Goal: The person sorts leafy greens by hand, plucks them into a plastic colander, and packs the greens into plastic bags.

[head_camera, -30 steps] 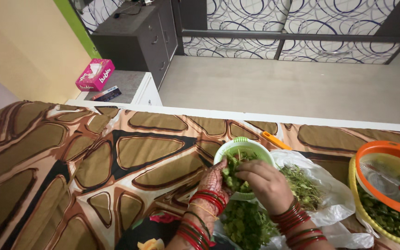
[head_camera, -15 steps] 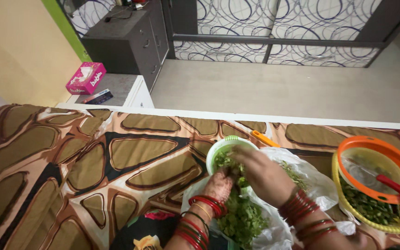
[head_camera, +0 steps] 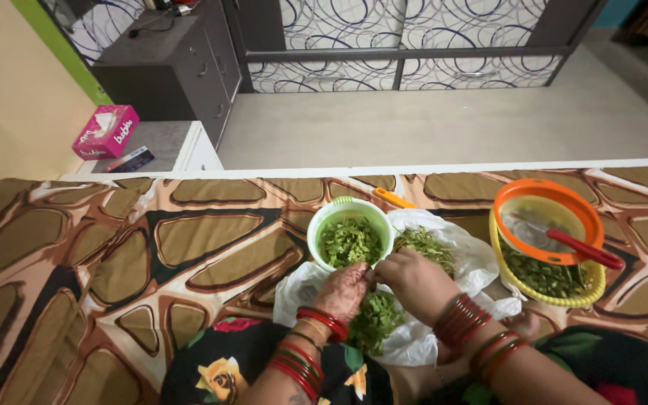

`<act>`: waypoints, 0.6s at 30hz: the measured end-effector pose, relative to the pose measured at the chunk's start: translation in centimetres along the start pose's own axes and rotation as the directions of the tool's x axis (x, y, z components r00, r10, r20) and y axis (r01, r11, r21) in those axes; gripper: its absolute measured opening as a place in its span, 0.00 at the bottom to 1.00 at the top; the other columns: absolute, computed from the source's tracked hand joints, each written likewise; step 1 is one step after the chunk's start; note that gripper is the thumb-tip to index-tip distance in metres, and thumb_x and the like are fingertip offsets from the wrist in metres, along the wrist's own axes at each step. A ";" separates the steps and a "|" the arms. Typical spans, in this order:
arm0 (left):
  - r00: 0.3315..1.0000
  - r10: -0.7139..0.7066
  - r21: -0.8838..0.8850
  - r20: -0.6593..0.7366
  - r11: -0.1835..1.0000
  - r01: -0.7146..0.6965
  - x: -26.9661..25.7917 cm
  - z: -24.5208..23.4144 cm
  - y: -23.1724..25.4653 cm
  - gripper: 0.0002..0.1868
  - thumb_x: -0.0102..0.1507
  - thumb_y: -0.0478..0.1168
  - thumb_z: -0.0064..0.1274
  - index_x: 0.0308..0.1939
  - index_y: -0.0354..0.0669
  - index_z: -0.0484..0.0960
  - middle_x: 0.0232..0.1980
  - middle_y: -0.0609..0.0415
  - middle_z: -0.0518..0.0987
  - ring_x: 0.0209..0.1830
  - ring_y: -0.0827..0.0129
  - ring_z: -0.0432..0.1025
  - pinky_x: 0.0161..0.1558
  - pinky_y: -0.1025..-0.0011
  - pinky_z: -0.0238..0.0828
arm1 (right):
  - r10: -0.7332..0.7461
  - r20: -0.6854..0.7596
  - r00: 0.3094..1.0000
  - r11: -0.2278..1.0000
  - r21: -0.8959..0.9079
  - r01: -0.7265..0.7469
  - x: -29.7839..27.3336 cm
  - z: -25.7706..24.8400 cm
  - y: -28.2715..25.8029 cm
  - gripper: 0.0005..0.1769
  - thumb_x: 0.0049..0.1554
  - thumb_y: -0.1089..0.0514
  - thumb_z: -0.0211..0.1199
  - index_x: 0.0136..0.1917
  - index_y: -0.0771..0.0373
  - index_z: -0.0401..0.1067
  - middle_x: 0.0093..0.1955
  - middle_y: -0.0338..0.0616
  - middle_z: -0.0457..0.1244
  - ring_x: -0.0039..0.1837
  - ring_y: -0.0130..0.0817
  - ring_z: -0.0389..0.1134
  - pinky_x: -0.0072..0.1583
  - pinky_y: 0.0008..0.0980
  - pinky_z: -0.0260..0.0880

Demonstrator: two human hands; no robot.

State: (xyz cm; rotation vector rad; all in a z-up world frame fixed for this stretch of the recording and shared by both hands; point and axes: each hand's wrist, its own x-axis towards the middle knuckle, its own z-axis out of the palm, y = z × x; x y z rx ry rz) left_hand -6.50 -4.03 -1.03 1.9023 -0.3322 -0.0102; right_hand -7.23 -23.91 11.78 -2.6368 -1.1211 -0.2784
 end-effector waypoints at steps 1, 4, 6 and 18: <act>1.000 -0.003 0.002 0.002 1.000 0.003 0.2 0.2 0.1 0.07 0.66 0.34 0.45 0.45 0.40 0.78 0.39 0.54 0.80 0.39 0.65 0.75 0.44 0.65 0.73 | -0.072 -0.156 0.985 0.982 0.160 0.097 -0.2 0.5 0.5 0.07 0.54 0.60 0.59 0.46 0.56 0.76 0.43 0.39 0.69 0.49 0.39 0.69 0.52 0.36 0.72; 0.999 0.037 -0.287 0.016 0.958 -0.031 0.9 0.3 0.0 0.09 0.70 0.40 0.51 0.42 0.37 0.78 0.37 0.59 0.77 0.40 0.71 0.69 0.45 0.67 0.71 | 0.151 -0.088 0.985 0.861 0.501 -0.088 -0.5 2.0 1.8 0.07 0.57 0.58 0.63 0.45 0.63 0.77 0.38 0.45 0.68 0.43 0.41 0.69 0.48 0.35 0.70; 0.977 0.032 -0.523 0.209 0.848 0.084 1.0 -0.7 0.1 0.17 0.75 0.49 0.45 0.43 0.39 0.77 0.33 0.63 0.71 0.34 0.73 0.65 0.39 0.74 0.64 | 0.278 0.057 0.959 0.647 0.727 -0.230 -0.2 2.9 2.4 0.08 0.62 0.57 0.60 0.46 0.63 0.77 0.38 0.51 0.65 0.42 0.44 0.66 0.48 0.35 0.68; 0.873 -0.250 0.799 0.420 0.558 -0.225 -2.7 4.1 3.3 0.16 0.70 0.45 0.40 0.55 0.45 0.79 0.71 0.40 0.60 0.71 0.43 0.57 0.68 0.36 0.43 | 0.693 -0.043 0.720 0.720 -0.017 -0.694 -1.8 3.3 11.6 0.19 0.61 0.43 0.57 0.50 0.56 0.81 0.57 0.51 0.68 0.58 0.52 0.70 0.61 0.48 0.70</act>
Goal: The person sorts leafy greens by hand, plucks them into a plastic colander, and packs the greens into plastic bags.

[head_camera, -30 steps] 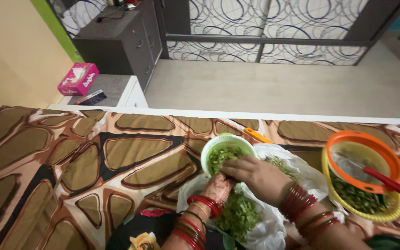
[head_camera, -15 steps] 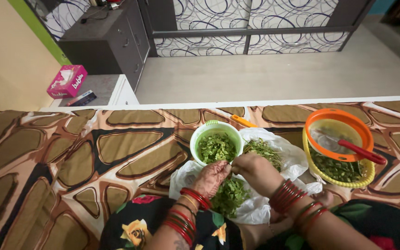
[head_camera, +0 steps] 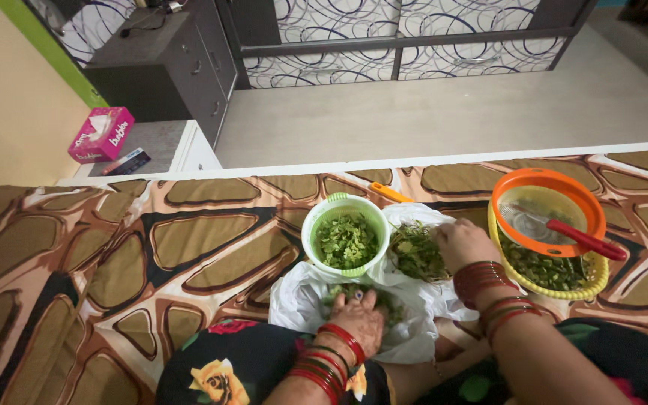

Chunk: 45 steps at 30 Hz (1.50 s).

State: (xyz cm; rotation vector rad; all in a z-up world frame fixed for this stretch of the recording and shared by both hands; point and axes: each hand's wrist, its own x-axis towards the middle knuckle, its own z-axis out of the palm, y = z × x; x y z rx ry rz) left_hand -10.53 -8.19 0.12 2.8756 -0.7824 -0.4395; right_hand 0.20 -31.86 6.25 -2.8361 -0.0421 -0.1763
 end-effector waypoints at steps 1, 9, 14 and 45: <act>1.000 0.002 -0.001 0.002 1.000 -0.002 0.3 0.5 -0.1 0.16 0.70 0.45 0.40 0.55 0.45 0.79 0.71 0.40 0.60 0.71 0.43 0.57 0.68 0.36 0.43 | -0.023 -0.043 0.999 0.999 -0.036 0.021 0.0 0.0 0.1 0.19 0.62 0.43 0.56 0.49 0.56 0.81 0.56 0.50 0.69 0.57 0.52 0.70 0.61 0.48 0.70; 0.975 -0.039 -0.147 -0.217 0.989 0.007 -1.2 -3.1 -0.4 0.13 0.64 0.47 0.49 0.48 0.48 0.82 0.56 0.49 0.74 0.58 0.52 0.68 0.59 0.50 0.60 | 0.178 0.002 0.984 0.983 -0.054 -0.178 -0.7 -3.1 -2.7 0.16 0.58 0.42 0.60 0.50 0.51 0.80 0.56 0.45 0.69 0.58 0.49 0.70 0.57 0.48 0.72; 0.944 -0.067 -0.355 -0.323 0.933 -0.056 -2.1 -7.2 -0.5 0.12 0.60 0.48 0.55 0.44 0.50 0.85 0.47 0.54 0.82 0.50 0.57 0.75 0.53 0.58 0.70 | 0.074 -0.097 0.992 0.997 0.005 -0.074 -0.9 -3.7 -3.5 0.13 0.49 0.50 0.66 0.48 0.54 0.78 0.55 0.44 0.68 0.56 0.50 0.70 0.55 0.48 0.72; 0.544 -0.732 -0.889 -0.410 0.454 -0.060 3.0 -6.7 -10.7 0.06 0.63 0.36 0.54 0.42 0.41 0.84 0.40 0.52 0.86 0.39 0.68 0.82 0.44 0.70 0.77 | -0.250 -0.064 0.966 0.850 0.463 0.251 5.2 3.4 -13.3 0.08 0.51 0.55 0.69 0.45 0.58 0.80 0.44 0.47 0.71 0.44 0.45 0.73 0.49 0.41 0.74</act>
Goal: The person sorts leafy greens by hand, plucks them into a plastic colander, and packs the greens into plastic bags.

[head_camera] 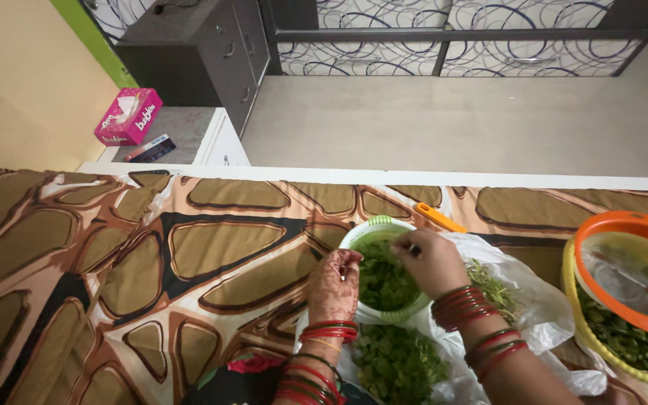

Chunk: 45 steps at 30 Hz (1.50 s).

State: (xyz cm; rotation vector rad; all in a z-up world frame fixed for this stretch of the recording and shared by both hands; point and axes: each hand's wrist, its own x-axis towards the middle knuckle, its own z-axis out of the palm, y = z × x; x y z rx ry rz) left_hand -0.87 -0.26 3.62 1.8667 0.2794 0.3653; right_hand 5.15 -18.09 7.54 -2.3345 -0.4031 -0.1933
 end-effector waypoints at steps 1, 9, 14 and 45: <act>1.000 0.003 -0.004 0.002 1.000 -0.003 -0.1 0.2 -0.2 0.06 0.63 0.36 0.54 0.42 0.41 0.84 0.40 0.52 0.86 0.39 0.68 0.82 0.44 0.70 0.77 | 0.051 -0.002 0.999 0.999 0.012 -0.051 -0.2 -0.5 0.0 0.09 0.51 0.55 0.70 0.45 0.58 0.79 0.42 0.49 0.71 0.42 0.45 0.74 0.48 0.42 0.74; 0.995 0.069 -0.013 -0.069 0.997 -0.070 -1.0 0.2 -0.5 0.06 0.62 0.32 0.54 0.42 0.39 0.83 0.41 0.51 0.86 0.40 0.65 0.82 0.45 0.70 0.78 | -0.001 0.049 0.999 0.958 -0.288 0.015 -1.8 1.2 -1.8 0.05 0.53 0.54 0.67 0.44 0.54 0.77 0.47 0.42 0.70 0.49 0.47 0.71 0.49 0.46 0.73; 0.997 0.030 0.074 -0.065 0.997 -0.025 -0.5 -0.3 0.3 0.06 0.62 0.34 0.55 0.42 0.42 0.84 0.41 0.52 0.86 0.37 0.64 0.81 0.43 0.68 0.77 | -0.247 0.075 0.966 0.909 -0.329 0.258 -0.7 2.9 -1.3 0.12 0.47 0.55 0.67 0.47 0.56 0.76 0.49 0.44 0.68 0.51 0.48 0.70 0.51 0.45 0.72; 0.989 0.138 0.489 0.058 0.860 -0.149 -0.9 0.9 1.8 0.18 0.61 0.54 0.59 0.44 0.46 0.86 0.45 0.49 0.84 0.47 0.54 0.77 0.51 0.56 0.70 | 0.534 0.223 0.815 0.649 0.509 -0.565 -0.7 -4.1 5.1 0.11 0.57 0.52 0.67 0.49 0.60 0.78 0.39 0.32 0.68 0.37 0.23 0.63 0.40 0.26 0.63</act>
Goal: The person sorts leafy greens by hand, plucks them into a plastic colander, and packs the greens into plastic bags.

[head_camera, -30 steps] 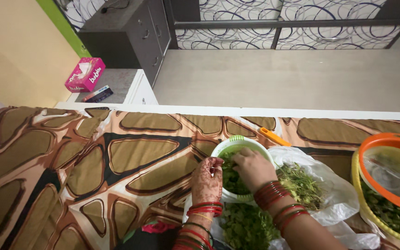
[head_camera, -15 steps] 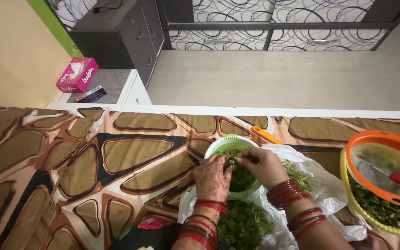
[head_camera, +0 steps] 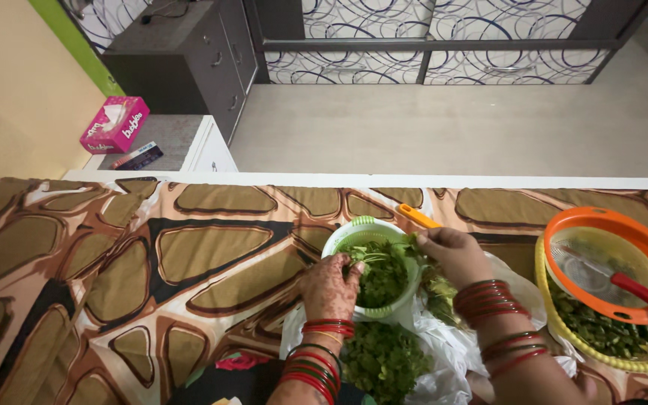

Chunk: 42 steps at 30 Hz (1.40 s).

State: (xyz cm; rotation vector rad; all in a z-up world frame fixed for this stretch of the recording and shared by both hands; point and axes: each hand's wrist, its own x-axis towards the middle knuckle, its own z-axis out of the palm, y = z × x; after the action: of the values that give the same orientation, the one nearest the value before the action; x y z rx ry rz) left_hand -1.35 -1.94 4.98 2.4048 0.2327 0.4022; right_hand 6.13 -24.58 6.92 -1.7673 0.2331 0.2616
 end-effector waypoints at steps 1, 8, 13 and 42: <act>1.000 0.003 -0.001 0.001 1.000 -0.003 0.0 -0.2 0.2 0.18 0.61 0.54 0.59 0.44 0.46 0.86 0.45 0.49 0.84 0.47 0.54 0.77 0.51 0.56 0.70 | 0.056 0.009 0.998 0.997 0.052 -0.056 -0.2 -0.5 -0.3 0.11 0.58 0.51 0.68 0.49 0.61 0.78 0.39 0.32 0.67 0.37 0.23 0.60 0.40 0.26 0.58; 0.995 0.095 0.091 -0.004 0.991 -0.094 -0.8 0.6 -0.1 0.16 0.60 0.53 0.58 0.43 0.48 0.86 0.45 0.51 0.84 0.49 0.53 0.75 0.53 0.52 0.65 | 0.034 0.151 0.988 0.961 0.268 -0.075 -1.8 -3.2 -1.5 0.11 0.59 0.51 0.67 0.50 0.59 0.76 0.39 0.29 0.63 0.39 0.21 0.59 0.40 0.26 0.58; 0.991 0.121 0.108 -0.054 0.987 -0.115 -1.2 1.2 -0.3 0.16 0.59 0.54 0.58 0.41 0.48 0.85 0.44 0.52 0.84 0.48 0.53 0.75 0.53 0.49 0.62 | 0.049 -0.016 0.999 0.981 -0.187 -0.051 -5.0 -7.7 -4.5 0.14 0.56 0.51 0.67 0.52 0.59 0.82 0.43 0.31 0.70 0.44 0.20 0.66 0.46 0.24 0.66; 0.994 -0.084 -0.188 -0.063 0.980 0.071 -1.8 0.8 -1.7 0.21 0.59 0.55 0.61 0.43 0.42 0.87 0.45 0.46 0.86 0.46 0.52 0.79 0.50 0.59 0.73 | -0.546 0.287 0.787 0.610 -0.507 0.609 -7.8 2.9 -1.0 0.42 0.39 0.64 0.77 0.66 0.60 0.65 0.59 0.51 0.67 0.54 0.45 0.72 0.57 0.41 0.74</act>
State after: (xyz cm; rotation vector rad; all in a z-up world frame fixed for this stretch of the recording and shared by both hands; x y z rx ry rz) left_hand -2.92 -1.63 2.92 2.1939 0.3065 0.4531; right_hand -1.15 -21.39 9.56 -2.3202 -0.5745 -0.0713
